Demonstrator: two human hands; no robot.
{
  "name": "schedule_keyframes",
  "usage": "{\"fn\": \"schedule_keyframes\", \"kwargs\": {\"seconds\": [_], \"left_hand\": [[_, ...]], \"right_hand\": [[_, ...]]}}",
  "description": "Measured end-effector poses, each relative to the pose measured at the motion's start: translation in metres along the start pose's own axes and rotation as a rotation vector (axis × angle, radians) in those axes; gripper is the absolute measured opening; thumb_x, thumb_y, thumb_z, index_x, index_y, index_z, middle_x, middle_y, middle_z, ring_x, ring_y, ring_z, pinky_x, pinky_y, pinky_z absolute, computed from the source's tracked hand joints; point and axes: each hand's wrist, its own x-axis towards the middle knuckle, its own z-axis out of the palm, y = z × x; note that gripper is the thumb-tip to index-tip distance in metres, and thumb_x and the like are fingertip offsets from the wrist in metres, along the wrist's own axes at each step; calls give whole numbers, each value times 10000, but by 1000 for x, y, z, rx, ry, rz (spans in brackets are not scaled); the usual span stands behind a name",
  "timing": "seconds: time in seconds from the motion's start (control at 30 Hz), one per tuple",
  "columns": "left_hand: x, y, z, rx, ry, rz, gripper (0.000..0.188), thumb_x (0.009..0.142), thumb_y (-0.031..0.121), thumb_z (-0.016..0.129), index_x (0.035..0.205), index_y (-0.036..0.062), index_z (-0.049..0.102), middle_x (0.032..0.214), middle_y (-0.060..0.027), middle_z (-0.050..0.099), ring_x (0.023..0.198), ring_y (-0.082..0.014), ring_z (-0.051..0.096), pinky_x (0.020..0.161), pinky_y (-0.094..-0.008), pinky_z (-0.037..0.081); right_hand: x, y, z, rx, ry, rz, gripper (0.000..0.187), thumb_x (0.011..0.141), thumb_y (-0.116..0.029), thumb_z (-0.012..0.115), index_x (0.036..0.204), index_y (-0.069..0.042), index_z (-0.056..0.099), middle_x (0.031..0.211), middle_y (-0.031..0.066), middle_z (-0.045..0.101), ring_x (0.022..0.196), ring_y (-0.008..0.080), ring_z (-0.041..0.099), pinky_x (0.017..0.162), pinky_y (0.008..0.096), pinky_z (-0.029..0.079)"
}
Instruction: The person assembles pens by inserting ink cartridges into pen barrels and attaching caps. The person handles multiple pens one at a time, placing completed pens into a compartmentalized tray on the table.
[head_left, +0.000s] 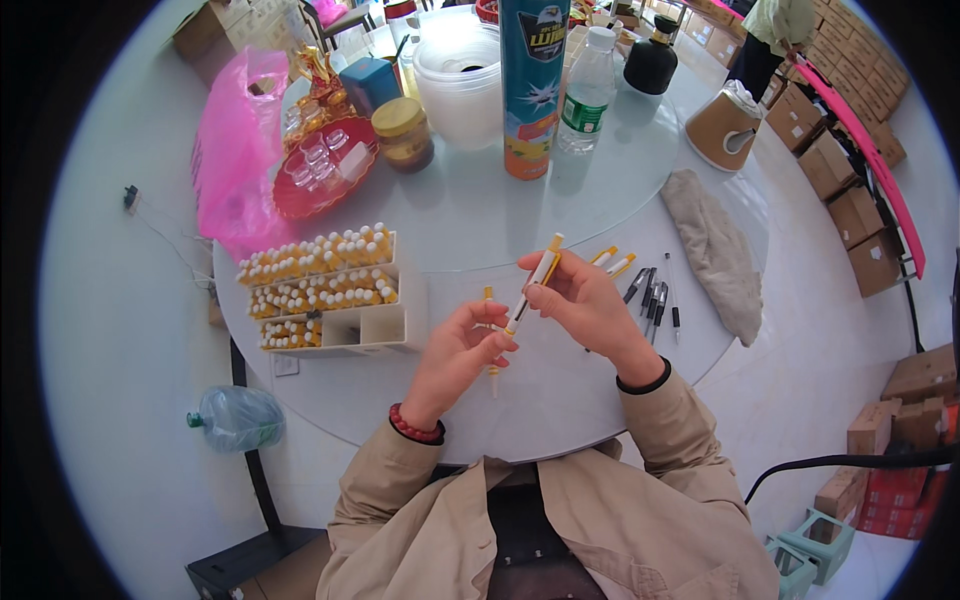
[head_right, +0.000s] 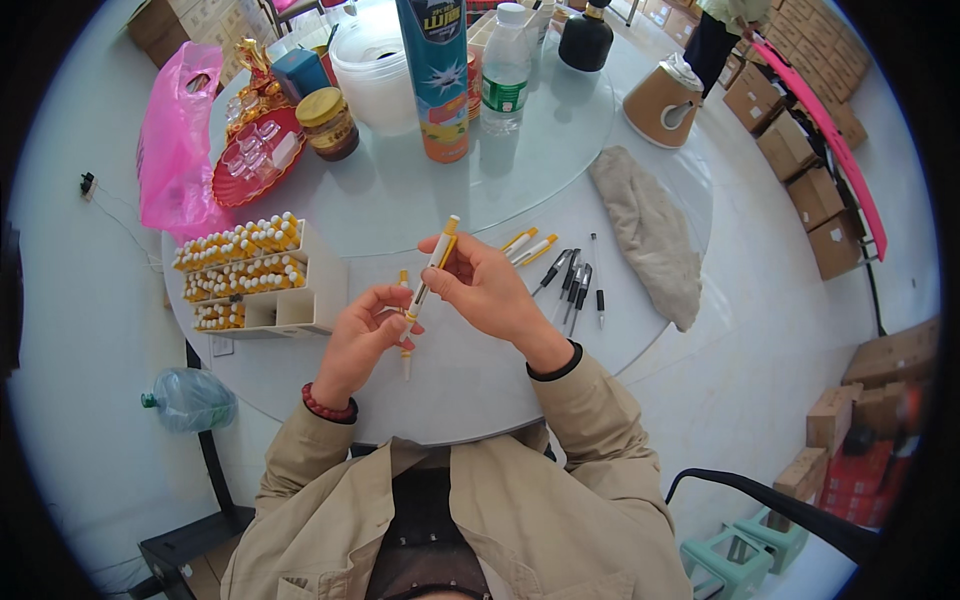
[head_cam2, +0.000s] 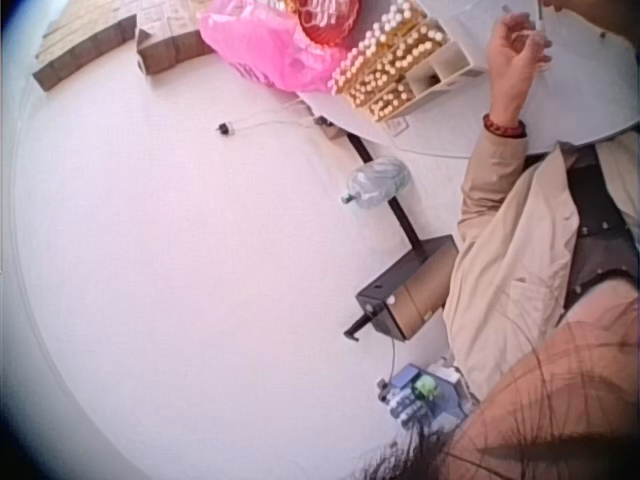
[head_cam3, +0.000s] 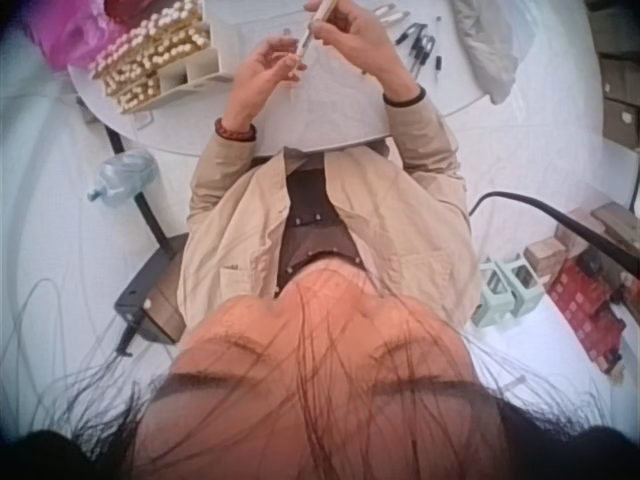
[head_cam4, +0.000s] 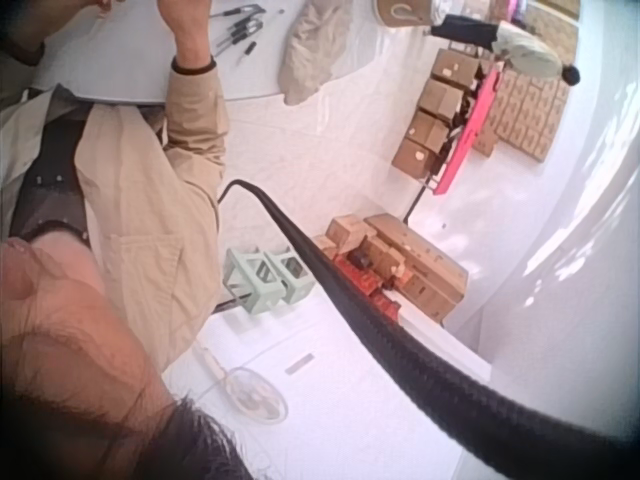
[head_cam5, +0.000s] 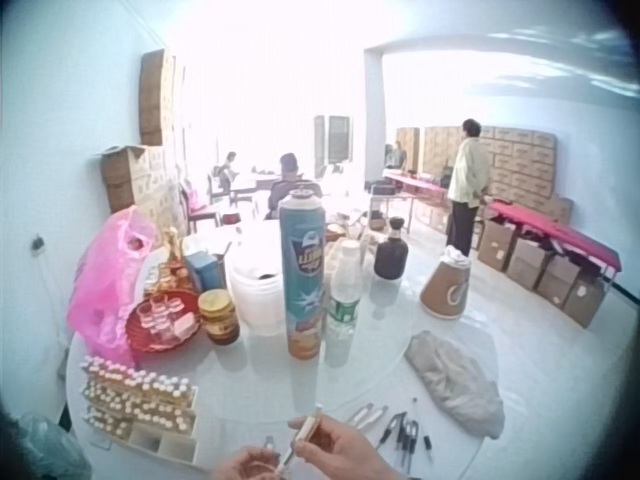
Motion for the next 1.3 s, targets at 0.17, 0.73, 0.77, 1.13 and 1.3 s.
{"fn": "schedule_keyframes", "kwargs": {"seconds": [0.17, 0.73, 0.77, 1.13, 1.3], "left_hand": [[2, -3, -4, 153, -48, 103, 298, 971, 131, 663, 1213, 6, 542, 933, -56, 667, 865, -132, 668, 714, -249, 533], [1, -3, -11, -135, -205, -175, 255, 1045, 227, 553, 1140, -6, 595, 849, -47, 660, 705, -101, 634, 634, -232, 509], [1, -1, -12, -186, -219, -247, 262, 1044, 229, 556, 1152, -7, 588, 852, -51, 663, 700, -101, 634, 629, -231, 507], [1, 7, -6, -66, -147, -217, 266, 1028, 231, 583, 1147, 0, 532, 849, -64, 681, 683, -106, 650, 574, -226, 478], [-1, 0, 2, 96, -56, -76, 252, 1054, 254, 524, 1111, 9, 553, 825, -80, 676, 621, -110, 625, 531, -221, 455]], "right_hand": [[0, -1, 1, 0, 5, 14, 335, 952, -119, 672, 1253, -6, 578, 995, 3, 646, 901, 80, 627, 763, 249, 526], [1, 0, 0, 37, -21, 14, 356, 960, -130, 669, 1269, 5, 555, 974, 15, 642, 867, 84, 621, 749, 254, 522], [1, 0, 0, 66, -16, 23, 369, 955, -126, 670, 1281, 2, 553, 992, 21, 648, 888, 89, 622, 753, 252, 518], [2, -7, 3, 51, 34, 94, 395, 942, -102, 648, 1315, -19, 549, 1030, 29, 664, 928, 94, 624, 761, 247, 503], [1, -6, 4, 19, 25, 105, 397, 938, -94, 645, 1314, -10, 546, 1023, 29, 665, 922, 90, 622, 758, 246, 500]]}}
